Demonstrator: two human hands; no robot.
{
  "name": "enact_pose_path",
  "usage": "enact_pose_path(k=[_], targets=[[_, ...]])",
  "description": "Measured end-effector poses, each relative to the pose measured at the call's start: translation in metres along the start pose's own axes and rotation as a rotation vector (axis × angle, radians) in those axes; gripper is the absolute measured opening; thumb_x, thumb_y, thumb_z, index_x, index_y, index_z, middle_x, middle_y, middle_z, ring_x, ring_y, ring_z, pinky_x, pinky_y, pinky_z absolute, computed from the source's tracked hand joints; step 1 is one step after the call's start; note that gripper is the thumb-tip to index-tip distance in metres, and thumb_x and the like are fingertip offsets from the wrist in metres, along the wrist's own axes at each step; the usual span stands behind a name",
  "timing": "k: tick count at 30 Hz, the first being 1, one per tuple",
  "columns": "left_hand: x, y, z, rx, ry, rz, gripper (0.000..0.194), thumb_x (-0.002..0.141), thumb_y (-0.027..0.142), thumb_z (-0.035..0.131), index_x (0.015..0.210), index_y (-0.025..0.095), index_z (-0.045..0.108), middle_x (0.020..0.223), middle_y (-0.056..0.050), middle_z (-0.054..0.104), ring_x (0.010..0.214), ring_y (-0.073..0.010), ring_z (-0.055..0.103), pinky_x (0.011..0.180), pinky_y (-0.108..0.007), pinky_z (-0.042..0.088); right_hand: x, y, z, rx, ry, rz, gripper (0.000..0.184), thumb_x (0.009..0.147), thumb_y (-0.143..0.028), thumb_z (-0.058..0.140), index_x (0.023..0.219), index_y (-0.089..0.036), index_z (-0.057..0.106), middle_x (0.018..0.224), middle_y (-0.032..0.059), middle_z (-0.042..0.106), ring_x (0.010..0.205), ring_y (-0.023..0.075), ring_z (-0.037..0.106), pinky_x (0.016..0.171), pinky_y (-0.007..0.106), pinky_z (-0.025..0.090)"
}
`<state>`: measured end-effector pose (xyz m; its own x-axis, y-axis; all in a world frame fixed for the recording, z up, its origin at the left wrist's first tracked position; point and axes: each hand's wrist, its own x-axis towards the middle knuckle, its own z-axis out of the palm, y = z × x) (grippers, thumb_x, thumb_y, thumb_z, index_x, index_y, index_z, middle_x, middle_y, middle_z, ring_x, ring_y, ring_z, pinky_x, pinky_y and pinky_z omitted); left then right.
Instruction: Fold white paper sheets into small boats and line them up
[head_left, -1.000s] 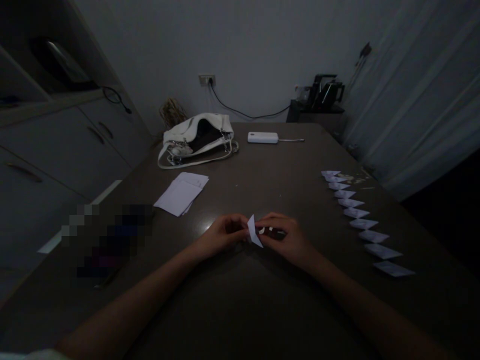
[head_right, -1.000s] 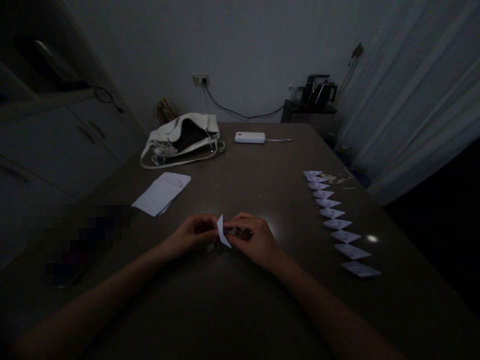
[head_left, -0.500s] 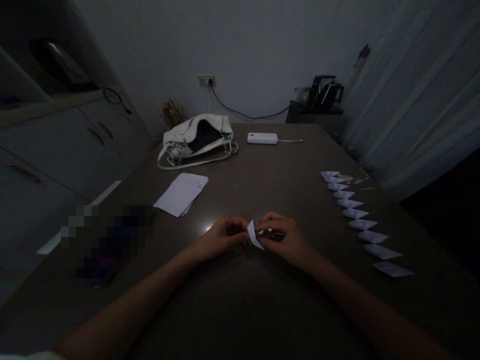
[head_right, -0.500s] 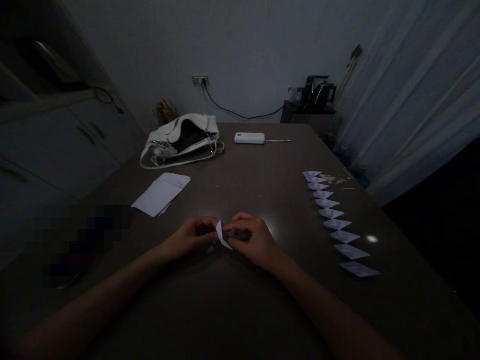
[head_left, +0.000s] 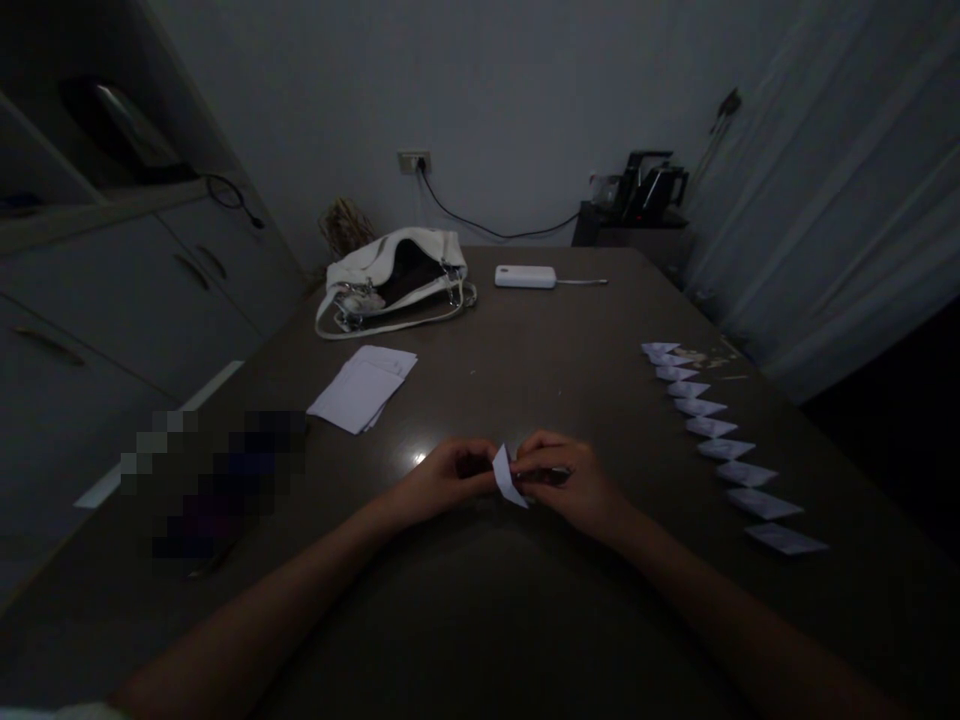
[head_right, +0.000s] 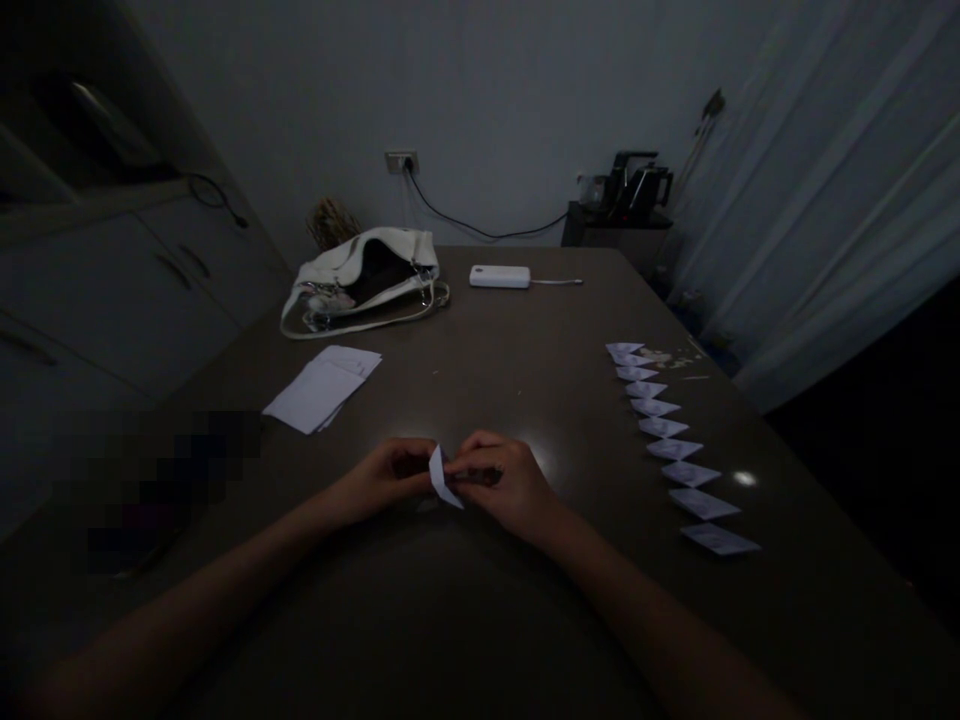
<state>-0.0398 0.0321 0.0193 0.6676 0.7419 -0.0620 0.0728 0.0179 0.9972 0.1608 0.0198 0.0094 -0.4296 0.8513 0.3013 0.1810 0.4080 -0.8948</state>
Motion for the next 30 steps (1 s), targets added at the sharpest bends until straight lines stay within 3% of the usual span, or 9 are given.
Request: enact_pose_path(k=[23,30], targets=[[-0.0016,-0.003,0.0012,0.207,0.035,0.042,0.017,0.084,0.028,0.058,0.089,0.013,0.063,0.081,-0.003,0.061,0.076,-0.0142,0.055,0.067,-0.023,0.042,0.0027,-0.0054,0.0003,-0.065,-0.042,0.037,0.014,0.074,-0.013,0.064,0.079,-0.022,0.074,0.081,0.0026,0.057,0.068,0.0122,0.053,0.055,0.023,0.04],[-0.0007,0.001,0.0021,0.147,0.02,0.052,0.019,0.086,0.027,0.056,0.097,0.013,0.064,0.084,-0.003,0.062,0.08,-0.0142,0.056,0.073,-0.024,0.043,0.003,-0.0074,-0.0007,-0.082,0.015,0.047,0.017,0.072,-0.013,0.066,0.085,-0.021,0.073,0.081,0.0021,0.057,0.06,0.009,0.051,0.05,0.02,0.038]])
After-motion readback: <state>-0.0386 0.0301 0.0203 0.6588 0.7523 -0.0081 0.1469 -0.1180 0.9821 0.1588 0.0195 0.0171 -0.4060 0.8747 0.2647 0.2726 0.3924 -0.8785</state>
